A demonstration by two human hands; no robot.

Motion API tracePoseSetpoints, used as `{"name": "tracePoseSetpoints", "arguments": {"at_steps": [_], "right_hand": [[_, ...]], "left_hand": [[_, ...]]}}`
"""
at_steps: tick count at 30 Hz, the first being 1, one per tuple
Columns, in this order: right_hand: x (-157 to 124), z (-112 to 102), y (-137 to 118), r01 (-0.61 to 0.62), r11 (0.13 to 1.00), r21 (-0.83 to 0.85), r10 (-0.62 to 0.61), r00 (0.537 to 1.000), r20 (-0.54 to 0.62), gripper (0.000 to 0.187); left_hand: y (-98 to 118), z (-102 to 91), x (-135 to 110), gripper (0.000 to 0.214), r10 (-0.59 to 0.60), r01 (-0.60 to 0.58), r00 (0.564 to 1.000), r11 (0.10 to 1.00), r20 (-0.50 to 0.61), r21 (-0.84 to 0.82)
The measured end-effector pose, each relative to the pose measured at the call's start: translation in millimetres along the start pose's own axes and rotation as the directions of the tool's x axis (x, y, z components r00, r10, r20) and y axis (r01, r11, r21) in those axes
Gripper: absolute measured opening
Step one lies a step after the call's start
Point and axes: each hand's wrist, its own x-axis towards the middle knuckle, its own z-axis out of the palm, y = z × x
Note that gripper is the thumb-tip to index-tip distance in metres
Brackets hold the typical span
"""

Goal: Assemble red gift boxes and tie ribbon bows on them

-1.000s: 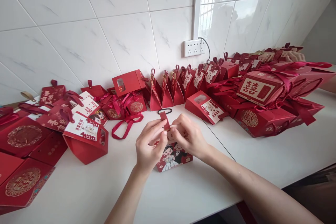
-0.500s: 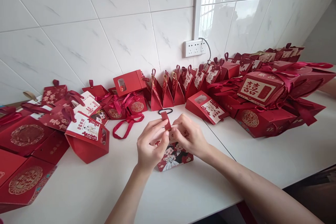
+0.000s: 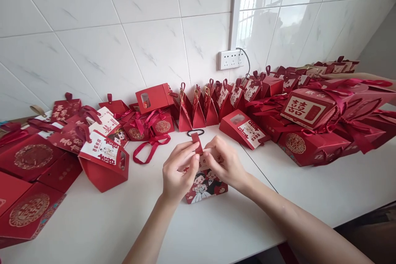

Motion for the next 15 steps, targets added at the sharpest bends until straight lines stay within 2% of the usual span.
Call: {"name": "tracePoseSetpoints", "arguments": {"at_steps": [15], "right_hand": [[0.4,0.6,-0.4,0.013,0.999,-0.036,-0.013,1.000,-0.004,0.011]], "left_hand": [[0.4,0.5,-0.3,0.027,-0.009,0.009,1.000,1.000,-0.012,0.007]]}}
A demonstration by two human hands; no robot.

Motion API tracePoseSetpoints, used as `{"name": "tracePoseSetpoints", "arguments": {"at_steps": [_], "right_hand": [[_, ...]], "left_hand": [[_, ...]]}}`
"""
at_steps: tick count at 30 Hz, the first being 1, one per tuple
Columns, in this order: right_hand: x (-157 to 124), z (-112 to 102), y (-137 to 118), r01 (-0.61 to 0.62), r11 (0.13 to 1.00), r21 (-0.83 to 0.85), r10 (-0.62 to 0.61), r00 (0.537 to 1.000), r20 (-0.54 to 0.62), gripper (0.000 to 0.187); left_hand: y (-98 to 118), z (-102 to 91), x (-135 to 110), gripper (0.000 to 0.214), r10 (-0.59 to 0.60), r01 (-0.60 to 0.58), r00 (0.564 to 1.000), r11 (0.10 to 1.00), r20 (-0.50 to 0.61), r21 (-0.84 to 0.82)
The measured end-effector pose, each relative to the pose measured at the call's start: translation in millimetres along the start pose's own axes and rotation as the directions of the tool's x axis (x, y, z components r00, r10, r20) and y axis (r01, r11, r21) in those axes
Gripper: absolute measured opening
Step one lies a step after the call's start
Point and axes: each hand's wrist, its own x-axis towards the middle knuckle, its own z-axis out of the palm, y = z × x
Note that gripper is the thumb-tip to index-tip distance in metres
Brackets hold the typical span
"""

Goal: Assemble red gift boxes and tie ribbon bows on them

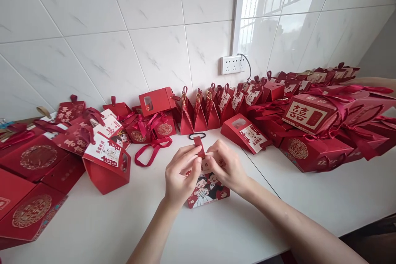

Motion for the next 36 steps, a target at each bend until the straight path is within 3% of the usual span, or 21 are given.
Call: {"name": "tracePoseSetpoints", "arguments": {"at_steps": [4,12,18,22,25,27,29,31,34,35,36], "right_hand": [[-1,-1,-1,-0.012,1.000,-0.001,0.012,1.000,0.011,0.010],[0,-3,-2,-0.006,1.000,-0.008,0.007,1.000,0.030,0.011],[1,-3,0,-0.072,0.997,0.025,0.071,0.997,0.041,0.011],[0,-5,5,-0.058,0.992,0.111,0.051,0.997,0.061,0.014],[-1,-6,11,-0.106,0.965,0.238,0.086,0.992,0.090,0.038],[-1,-6,15,-0.191,0.949,0.249,0.161,0.978,0.136,0.035],[1,-4,19,-0.329,0.912,0.245,0.291,0.940,0.179,0.016],[4,-1,23,-0.506,0.800,0.322,0.481,0.862,0.159,0.020],[8,2,33,-0.638,0.456,0.620,0.751,0.650,0.117,0.025],[10,3,38,-0.612,0.339,0.715,0.795,0.592,0.129,0.024],[10,3,42,-0.563,0.257,0.786,0.807,0.572,0.146,0.023]], "left_hand": [[1,0.4,0,0.027,0.009,-0.009,1.000,1.000,-0.004,0.000],[0,2.2,-4,0.027,-0.083,0.085,0.996,0.993,0.026,-0.079],[-2,2.8,-3,0.030,-0.015,0.015,1.000,1.000,0.005,0.011],[-2,2.5,-3,0.029,0.023,-0.024,1.000,0.997,0.003,0.078],[-1,3.0,-5,0.033,-0.024,0.030,0.997,0.995,-0.068,0.095],[-3,3.2,-7,0.040,-0.115,0.121,0.985,0.992,-0.129,0.043],[-7,2.9,-7,0.048,-0.228,0.221,0.962,0.973,-0.152,-0.064],[-12,2.2,-7,0.052,-0.347,0.324,0.927,0.932,-0.142,-0.164],[-19,2.5,-7,0.057,-0.473,0.437,0.869,0.871,-0.142,-0.224],[-19,3.4,-8,0.060,-0.485,0.451,0.864,0.865,-0.135,-0.219],[-19,4.7,-9,0.063,-0.482,0.453,0.869,0.867,-0.115,-0.207]]}}
